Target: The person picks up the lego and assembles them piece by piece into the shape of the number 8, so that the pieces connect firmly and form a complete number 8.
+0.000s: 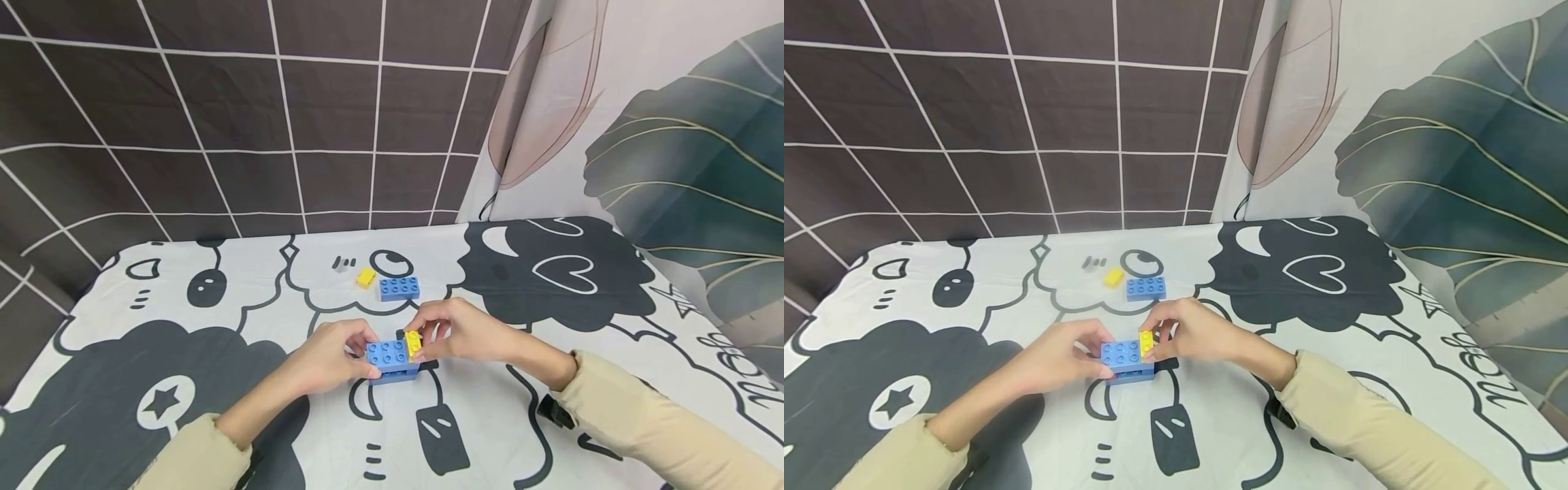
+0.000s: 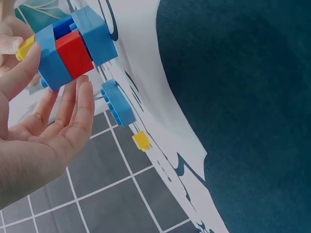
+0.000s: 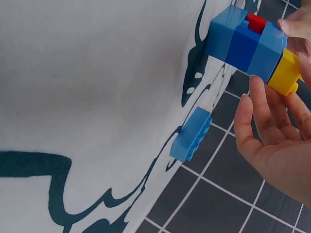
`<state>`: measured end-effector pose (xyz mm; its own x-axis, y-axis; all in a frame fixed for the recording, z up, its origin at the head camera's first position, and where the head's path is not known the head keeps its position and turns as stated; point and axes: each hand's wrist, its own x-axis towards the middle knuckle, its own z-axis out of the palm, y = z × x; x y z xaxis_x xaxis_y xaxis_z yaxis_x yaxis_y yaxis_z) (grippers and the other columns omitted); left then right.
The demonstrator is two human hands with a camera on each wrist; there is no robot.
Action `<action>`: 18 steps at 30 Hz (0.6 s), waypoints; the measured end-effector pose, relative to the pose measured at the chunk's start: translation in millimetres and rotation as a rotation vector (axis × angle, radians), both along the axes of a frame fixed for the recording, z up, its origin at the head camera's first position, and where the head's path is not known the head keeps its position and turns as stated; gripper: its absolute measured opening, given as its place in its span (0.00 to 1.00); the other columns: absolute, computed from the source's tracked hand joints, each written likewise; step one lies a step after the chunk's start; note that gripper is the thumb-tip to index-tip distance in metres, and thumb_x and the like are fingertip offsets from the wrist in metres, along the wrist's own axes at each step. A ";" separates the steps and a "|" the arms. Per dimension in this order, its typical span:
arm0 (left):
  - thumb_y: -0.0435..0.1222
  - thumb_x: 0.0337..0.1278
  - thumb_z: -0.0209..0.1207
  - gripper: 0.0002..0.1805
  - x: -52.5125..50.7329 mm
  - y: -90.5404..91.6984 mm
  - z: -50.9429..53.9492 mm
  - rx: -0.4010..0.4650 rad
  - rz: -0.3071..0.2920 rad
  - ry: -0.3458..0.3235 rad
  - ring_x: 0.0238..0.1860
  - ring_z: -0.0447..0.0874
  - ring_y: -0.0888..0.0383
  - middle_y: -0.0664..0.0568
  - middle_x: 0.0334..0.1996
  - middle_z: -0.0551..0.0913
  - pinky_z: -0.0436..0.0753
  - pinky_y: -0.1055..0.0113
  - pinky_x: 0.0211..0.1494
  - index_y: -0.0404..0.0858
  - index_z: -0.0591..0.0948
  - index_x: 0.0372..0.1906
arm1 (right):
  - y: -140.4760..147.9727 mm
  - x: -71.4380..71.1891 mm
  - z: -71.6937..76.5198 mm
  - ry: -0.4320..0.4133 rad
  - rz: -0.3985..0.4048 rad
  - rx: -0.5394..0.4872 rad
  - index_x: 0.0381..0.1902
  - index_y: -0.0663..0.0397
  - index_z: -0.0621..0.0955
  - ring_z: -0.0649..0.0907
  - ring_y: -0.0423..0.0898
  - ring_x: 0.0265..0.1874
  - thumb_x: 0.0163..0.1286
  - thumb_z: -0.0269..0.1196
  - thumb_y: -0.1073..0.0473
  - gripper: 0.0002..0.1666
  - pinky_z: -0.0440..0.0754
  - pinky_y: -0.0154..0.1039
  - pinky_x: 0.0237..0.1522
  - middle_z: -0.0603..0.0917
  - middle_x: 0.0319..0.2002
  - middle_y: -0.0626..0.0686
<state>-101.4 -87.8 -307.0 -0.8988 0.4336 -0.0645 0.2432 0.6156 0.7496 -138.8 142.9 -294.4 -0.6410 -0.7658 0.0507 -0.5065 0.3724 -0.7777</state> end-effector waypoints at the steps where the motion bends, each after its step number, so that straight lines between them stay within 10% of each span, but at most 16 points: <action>1: 0.34 0.37 0.71 0.16 -0.6 -0.3 -0.1 -0.003 -0.007 0.000 0.33 0.75 0.59 0.56 0.28 0.78 0.73 0.67 0.35 0.39 0.79 0.35 | 0.1 0.0 -0.3 -0.002 -0.001 -0.002 0.40 0.61 0.82 0.80 0.39 0.29 0.49 0.70 0.66 0.17 0.78 0.36 0.36 0.81 0.32 0.46; 9: 0.37 0.42 0.69 0.17 -13.8 -11.8 -2.3 0.043 -0.117 -0.036 0.36 0.78 0.58 0.54 0.31 0.80 0.76 0.66 0.40 0.36 0.79 0.38 | 0.2 -0.2 -1.8 -0.014 -0.005 -0.008 0.40 0.61 0.81 0.79 0.40 0.28 0.49 0.71 0.66 0.18 0.78 0.36 0.35 0.80 0.31 0.46; 18: 0.34 0.49 0.64 0.14 -39.1 -25.9 -4.2 0.041 -0.023 0.027 0.39 0.78 0.54 0.51 0.33 0.81 0.75 0.59 0.45 0.33 0.79 0.41 | 0.7 0.3 -2.9 -0.023 -0.023 -0.003 0.41 0.61 0.82 0.79 0.40 0.28 0.49 0.71 0.65 0.19 0.78 0.36 0.35 0.80 0.31 0.46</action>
<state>-140.5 -113.7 -311.2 -0.8900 0.4555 -0.0219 0.2775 0.5789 0.7667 -138.5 143.6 -297.3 -0.6596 -0.7506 0.0383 -0.4797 0.3813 -0.7902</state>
